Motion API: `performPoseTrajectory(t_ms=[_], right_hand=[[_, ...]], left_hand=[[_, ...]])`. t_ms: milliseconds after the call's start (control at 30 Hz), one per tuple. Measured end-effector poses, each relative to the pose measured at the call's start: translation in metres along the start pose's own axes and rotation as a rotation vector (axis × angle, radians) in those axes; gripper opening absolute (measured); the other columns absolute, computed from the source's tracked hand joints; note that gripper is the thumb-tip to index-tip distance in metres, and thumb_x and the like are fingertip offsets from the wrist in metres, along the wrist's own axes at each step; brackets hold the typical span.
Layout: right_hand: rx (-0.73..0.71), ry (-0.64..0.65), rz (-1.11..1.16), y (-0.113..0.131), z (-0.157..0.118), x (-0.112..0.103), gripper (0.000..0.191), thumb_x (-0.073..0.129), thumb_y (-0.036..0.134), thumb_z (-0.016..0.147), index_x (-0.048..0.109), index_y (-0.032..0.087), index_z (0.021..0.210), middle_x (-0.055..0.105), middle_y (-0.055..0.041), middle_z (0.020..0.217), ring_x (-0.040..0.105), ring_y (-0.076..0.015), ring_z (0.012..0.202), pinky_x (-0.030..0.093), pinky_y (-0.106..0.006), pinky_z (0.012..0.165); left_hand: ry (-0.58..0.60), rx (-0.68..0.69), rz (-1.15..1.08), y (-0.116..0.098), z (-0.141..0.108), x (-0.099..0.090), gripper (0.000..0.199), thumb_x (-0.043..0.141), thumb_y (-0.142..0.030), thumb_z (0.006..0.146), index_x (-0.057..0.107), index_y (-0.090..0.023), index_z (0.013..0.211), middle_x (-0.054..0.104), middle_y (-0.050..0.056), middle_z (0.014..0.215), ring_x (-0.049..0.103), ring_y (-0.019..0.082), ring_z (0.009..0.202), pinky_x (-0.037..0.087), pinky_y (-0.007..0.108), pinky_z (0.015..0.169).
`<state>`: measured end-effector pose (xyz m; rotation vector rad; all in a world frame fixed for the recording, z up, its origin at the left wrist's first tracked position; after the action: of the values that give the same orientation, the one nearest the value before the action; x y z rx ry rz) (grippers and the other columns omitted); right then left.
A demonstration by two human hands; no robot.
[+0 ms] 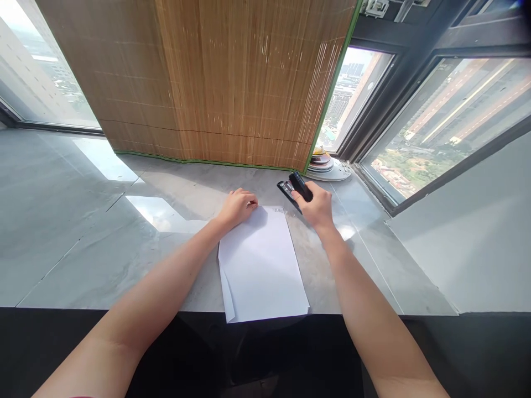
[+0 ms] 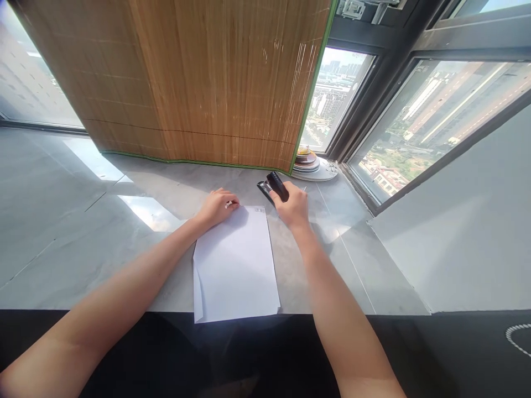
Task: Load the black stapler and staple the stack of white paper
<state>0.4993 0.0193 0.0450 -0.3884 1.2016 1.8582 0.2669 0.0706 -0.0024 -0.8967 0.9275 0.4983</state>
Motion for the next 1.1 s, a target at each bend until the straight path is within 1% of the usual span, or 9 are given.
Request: performPoseTrajectory(t_ms=[100,233,333,433,600,700,867,933,1100], right_hand=[[-0.051,0.144,0.075,0.036,-0.022,0.025,0.026,0.074,0.048,0.088,0.070,0.023,0.082,0.070,-0.0044,0.075,0.060,-0.0222,0.070,0.040,-0.033,0.066],[-0.108,0.332,0.120,0.071,-0.053,0.065,0.026,0.074,0.044,0.087,0.062,0.024,0.075,0.068,-0.0026,0.072,0.058,-0.0202,0.067,0.036,-0.032,0.062],[-0.152,0.383,0.072,0.081,-0.066,0.080,0.026,0.074,0.041,0.087,0.058,0.025,0.076,0.066,-0.0029,0.073,0.057,-0.0200,0.066,0.034,-0.032,0.062],[-0.164,0.421,0.071,0.081,-0.067,0.084,0.027,0.073,0.043,0.088,0.055,0.025,0.079,0.065,-0.0026,0.074,0.055,-0.0194,0.066,0.034,-0.031,0.062],[-0.121,0.425,0.341,0.053,-0.036,0.071,0.041,0.057,0.062,0.099,0.061,0.024,0.084,0.065,-0.0006,0.077,0.056,-0.0175,0.071,0.041,-0.030,0.068],[-0.019,0.260,0.332,0.000,-0.004,0.056,0.042,0.062,0.059,0.093,0.060,0.023,0.073,0.059,0.0001,0.068,0.051,-0.0168,0.067,0.041,-0.031,0.068],[0.411,0.107,0.430,-0.092,0.012,0.057,0.042,0.068,0.061,0.084,0.056,0.023,0.070,0.055,0.0012,0.062,0.044,-0.0141,0.053,0.037,-0.030,0.053],[0.386,0.121,0.431,-0.094,0.013,0.061,0.044,0.069,0.063,0.082,0.058,0.023,0.070,0.056,0.0012,0.062,0.045,-0.0141,0.053,0.037,-0.029,0.052],[0.107,0.186,0.211,-0.054,0.011,0.061,0.038,0.068,0.058,0.081,0.063,0.023,0.066,0.062,-0.0017,0.063,0.053,-0.0187,0.064,0.040,-0.033,0.063]], left_hand=[[-0.208,-0.087,0.034,0.013,0.000,-0.024,0.022,0.055,-0.022,0.102,0.077,-0.023,0.102,0.075,0.012,0.117,0.060,0.032,0.117,0.045,0.045,0.103],[-0.491,-0.423,0.026,0.060,-0.013,-0.055,0.029,0.045,-0.012,0.100,0.071,-0.022,0.102,0.069,0.015,0.119,0.059,0.033,0.118,0.046,0.045,0.105],[-0.498,-0.579,-0.081,0.086,-0.020,-0.054,0.028,0.043,-0.010,0.098,0.067,-0.023,0.092,0.068,0.015,0.111,0.060,0.031,0.117,0.048,0.043,0.105],[-0.450,-0.610,-0.130,0.093,-0.019,-0.047,0.026,0.043,-0.015,0.098,0.063,-0.024,0.084,0.070,0.013,0.106,0.061,0.030,0.116,0.048,0.042,0.104],[-0.386,-0.614,-0.123,0.096,-0.016,-0.042,0.024,0.045,-0.017,0.094,0.062,-0.024,0.079,0.075,0.011,0.102,0.063,0.029,0.114,0.048,0.039,0.100],[-0.359,-0.608,-0.131,0.095,-0.016,-0.042,0.024,0.045,-0.017,0.092,0.062,-0.024,0.077,0.077,0.011,0.104,0.065,0.028,0.111,0.047,0.038,0.096],[-0.316,-0.623,-0.140,0.092,-0.018,-0.043,0.024,0.046,-0.018,0.090,0.064,-0.023,0.076,0.078,0.012,0.108,0.068,0.028,0.107,0.047,0.037,0.088],[-0.313,-0.619,-0.134,0.091,-0.018,-0.043,0.023,0.046,-0.019,0.090,0.064,-0.023,0.076,0.079,0.011,0.107,0.068,0.027,0.107,0.047,0.036,0.087],[-0.312,-0.627,-0.133,0.094,-0.017,-0.040,0.023,0.046,-0.020,0.089,0.066,-0.023,0.076,0.079,0.010,0.105,0.068,0.026,0.105,0.046,0.034,0.085]])
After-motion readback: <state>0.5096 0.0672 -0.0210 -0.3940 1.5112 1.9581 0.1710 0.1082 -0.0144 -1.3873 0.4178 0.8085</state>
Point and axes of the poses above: each hand's wrist, its own z-axis towards the middle knuckle, its own x-axis out of the palm, y = z × x, the point moved 8 cm from there along z, towards the middle knuckle
